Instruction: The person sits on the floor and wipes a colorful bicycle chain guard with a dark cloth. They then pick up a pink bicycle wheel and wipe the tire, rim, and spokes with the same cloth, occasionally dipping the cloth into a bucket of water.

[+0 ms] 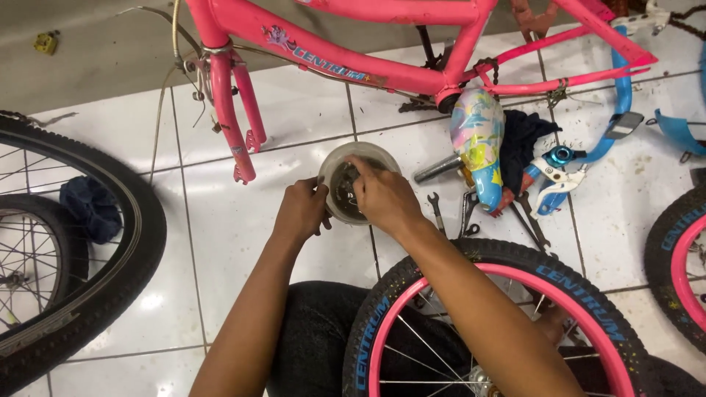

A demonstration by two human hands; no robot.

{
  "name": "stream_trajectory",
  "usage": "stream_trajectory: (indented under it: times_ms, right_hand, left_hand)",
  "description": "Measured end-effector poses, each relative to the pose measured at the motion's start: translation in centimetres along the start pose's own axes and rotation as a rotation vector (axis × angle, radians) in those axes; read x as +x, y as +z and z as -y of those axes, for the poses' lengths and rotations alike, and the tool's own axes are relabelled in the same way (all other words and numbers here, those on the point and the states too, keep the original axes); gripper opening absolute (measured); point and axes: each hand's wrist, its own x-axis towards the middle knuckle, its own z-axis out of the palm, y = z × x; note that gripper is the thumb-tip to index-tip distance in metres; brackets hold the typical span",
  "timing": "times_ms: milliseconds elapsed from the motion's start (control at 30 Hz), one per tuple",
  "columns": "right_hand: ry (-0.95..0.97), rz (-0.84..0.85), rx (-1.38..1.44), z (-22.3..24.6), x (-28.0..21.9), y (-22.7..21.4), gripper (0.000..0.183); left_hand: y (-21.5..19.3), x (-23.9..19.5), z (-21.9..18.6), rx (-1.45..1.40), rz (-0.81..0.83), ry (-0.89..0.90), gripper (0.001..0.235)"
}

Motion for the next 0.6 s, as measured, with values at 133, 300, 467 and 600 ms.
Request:
stream_trajectory:
  times_ms: [133,300,467,600]
  right_hand:
    - [-0.054,-0.040,0.004,-1.0,0.1,1.0,0.041]
    - [-0.308,-0.061,0.244,1.0,-0.3,-0.2,0.038]
    - [-0.357,-0.284,0.270,0.1,-0.1,0.2,0.042]
    - [-0.356,-0.329,0.251,0.2,-0.7,-0.4,0.041]
  left_hand:
    - [-0.2,-0.2,-0.1,0.010,0.046,-0.003,0.054]
    - [-0.3,-0.3,0.4,-0.024,0.048,0.014,0.055]
    - [-0.2,0.2,0.8,-0.042,-0.011,0.007,0.053]
    - [-0.1,0.5,1.5,-0.037,-0.090,0.016,0.052]
